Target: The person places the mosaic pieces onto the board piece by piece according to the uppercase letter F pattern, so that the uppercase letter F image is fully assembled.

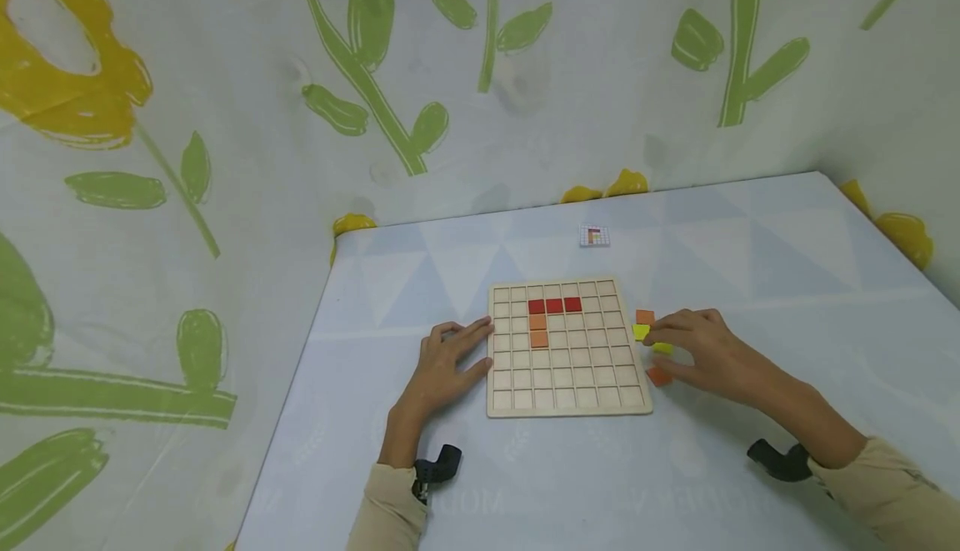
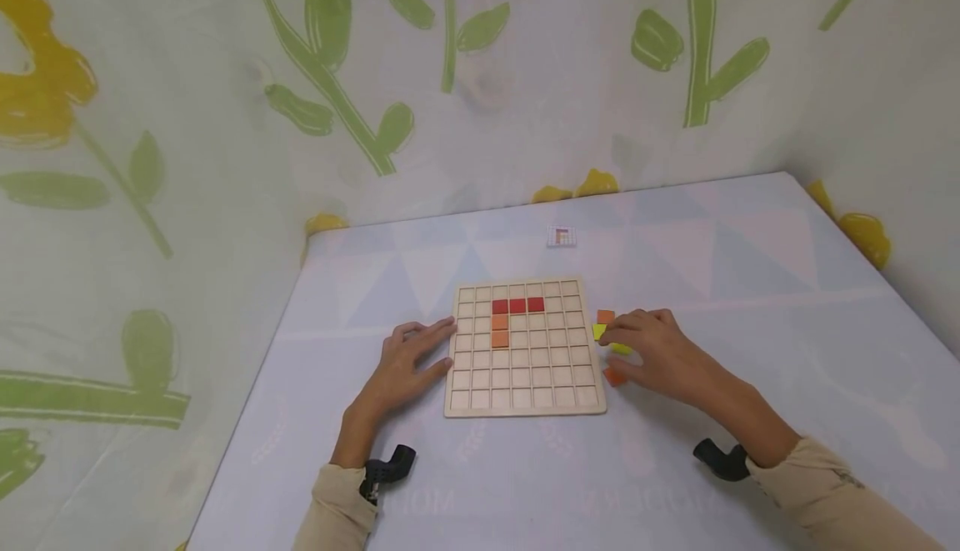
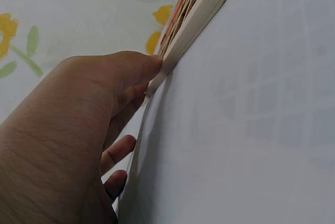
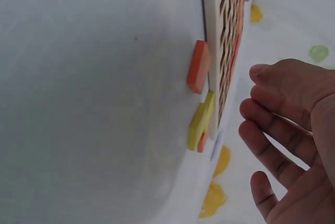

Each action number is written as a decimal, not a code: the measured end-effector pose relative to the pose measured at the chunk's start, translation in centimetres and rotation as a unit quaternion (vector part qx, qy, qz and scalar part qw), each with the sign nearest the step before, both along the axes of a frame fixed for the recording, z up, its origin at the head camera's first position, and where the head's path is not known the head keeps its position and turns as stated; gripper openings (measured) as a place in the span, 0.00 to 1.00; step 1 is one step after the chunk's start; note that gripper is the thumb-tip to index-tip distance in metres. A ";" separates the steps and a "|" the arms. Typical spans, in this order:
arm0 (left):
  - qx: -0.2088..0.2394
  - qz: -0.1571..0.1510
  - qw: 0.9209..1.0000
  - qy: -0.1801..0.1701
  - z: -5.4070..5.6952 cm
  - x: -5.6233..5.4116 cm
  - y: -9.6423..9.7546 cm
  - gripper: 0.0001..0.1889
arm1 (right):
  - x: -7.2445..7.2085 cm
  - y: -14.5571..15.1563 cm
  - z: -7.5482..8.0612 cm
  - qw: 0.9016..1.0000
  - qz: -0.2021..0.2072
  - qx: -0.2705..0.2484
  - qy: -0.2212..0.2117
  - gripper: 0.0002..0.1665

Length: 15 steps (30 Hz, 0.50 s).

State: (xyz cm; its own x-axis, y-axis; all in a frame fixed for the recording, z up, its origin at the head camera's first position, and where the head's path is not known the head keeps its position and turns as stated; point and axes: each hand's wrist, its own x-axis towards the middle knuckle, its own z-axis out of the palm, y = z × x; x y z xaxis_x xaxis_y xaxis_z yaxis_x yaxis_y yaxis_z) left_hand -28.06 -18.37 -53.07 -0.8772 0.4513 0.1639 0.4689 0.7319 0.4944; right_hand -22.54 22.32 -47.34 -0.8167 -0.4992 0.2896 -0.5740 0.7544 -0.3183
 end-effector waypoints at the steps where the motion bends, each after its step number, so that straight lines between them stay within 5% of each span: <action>1: 0.001 0.000 1.000 0.000 0.0 0.0 0.0 0.29 | 0.1 0.2 -0.2 1.000 0.002 0.002 -0.001 0.17; 15: 0.001 -0.002 1.000 -0.002 0.1 0.0 0.0 0.29 | 0.7 0.7 -2.3 0.999 0.035 0.006 0.030 0.18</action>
